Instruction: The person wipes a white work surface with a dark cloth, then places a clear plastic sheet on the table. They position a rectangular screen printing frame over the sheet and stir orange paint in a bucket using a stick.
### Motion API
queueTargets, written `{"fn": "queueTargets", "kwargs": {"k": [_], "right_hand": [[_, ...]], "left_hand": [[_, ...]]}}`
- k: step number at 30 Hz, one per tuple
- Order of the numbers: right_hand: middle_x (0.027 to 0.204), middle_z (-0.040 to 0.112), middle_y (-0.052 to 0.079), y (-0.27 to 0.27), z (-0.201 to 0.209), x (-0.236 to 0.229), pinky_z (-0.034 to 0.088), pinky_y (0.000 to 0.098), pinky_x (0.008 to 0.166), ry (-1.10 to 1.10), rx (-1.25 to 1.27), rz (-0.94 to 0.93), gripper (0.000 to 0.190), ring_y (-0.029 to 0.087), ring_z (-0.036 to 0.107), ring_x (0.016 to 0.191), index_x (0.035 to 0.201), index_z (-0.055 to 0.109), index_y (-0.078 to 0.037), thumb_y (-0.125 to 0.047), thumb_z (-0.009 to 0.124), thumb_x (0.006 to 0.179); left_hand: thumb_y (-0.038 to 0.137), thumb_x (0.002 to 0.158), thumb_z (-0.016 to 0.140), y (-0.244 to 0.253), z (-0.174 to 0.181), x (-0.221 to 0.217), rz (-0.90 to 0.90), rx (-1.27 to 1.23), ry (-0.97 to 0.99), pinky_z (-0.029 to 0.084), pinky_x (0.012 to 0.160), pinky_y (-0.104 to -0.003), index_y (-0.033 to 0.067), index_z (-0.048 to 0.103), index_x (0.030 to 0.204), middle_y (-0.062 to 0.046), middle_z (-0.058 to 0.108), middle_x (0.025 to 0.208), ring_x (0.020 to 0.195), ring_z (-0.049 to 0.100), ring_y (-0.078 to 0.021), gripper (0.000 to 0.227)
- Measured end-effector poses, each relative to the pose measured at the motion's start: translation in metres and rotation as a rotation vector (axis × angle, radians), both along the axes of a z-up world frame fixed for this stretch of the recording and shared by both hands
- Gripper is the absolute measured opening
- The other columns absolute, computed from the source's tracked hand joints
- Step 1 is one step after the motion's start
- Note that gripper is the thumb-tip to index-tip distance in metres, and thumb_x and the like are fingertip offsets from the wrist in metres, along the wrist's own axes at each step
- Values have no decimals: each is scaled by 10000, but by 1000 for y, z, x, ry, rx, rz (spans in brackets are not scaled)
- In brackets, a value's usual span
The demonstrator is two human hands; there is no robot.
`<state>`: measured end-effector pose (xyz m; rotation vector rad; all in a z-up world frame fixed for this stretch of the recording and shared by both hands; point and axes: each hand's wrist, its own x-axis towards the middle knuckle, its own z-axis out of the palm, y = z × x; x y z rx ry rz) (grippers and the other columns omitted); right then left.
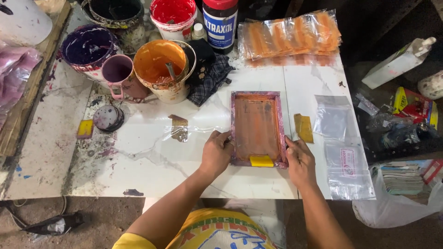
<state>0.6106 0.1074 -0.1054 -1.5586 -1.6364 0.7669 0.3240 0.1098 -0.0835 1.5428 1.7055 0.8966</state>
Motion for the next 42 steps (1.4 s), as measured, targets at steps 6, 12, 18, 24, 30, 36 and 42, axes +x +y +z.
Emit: {"fn": "queueTargets", "kwargs": {"k": [6,12,18,24,30,36,42], "right_hand": [[1039,624,137,4,23,-13,467,425,959,26,4,-23,504,268,625,994,1378,689,-130,-429,408,1085],[1089,633,156,8,20,-11,461,453,1007,-5,-27,-86,523,309,627,1053,1392,686,-152,-440,368,1093],[1093,633,139,1,28,-15,469,447,1003,-32,-24,-83,516,303,633,1069,1392,689,-161,-448,391,1084],[1060,624,127,-3,30,-15,469,424,995,-29,-8,-68,497,271,628,1037,1378,691,-128,-412,406,1086],[1027,635,137,-18,39,-17,485,444,957,-67,-2,-47,506,292,649,996,1362,696,-106,-420,417,1080],[1056,654,142,-23,24,-9,498,444,958,-107,-47,-39,547,308,670,1013,1360,693,-101,-462,409,1062],[1056,668,121,-29,12,-1,509,434,942,-133,-58,-43,575,296,683,1002,1347,705,-107,-503,404,1059]], "left_hand": [[184,928,663,23,-3,-1,-4,40,25,592,737,-369,36,738,1232,-115,651,959,879,734,-319,347],[180,910,668,27,-20,4,-2,56,39,597,744,-361,36,745,1226,-119,656,940,873,744,-323,356],[127,887,664,18,-13,4,-6,52,28,605,756,-383,14,732,1241,-144,663,955,893,744,-345,378],[150,892,652,12,-12,3,-21,37,10,602,786,-405,19,717,1267,-156,659,987,931,732,-370,402],[155,919,651,2,-19,1,-30,-19,13,594,789,-365,37,719,1279,-133,659,978,930,738,-326,385],[158,920,657,-12,-10,2,-29,-8,1,594,775,-350,32,728,1265,-128,659,974,930,739,-319,375],[164,925,660,-25,-8,3,-40,1,-5,598,777,-369,25,725,1262,-138,663,992,945,736,-337,371]]}}
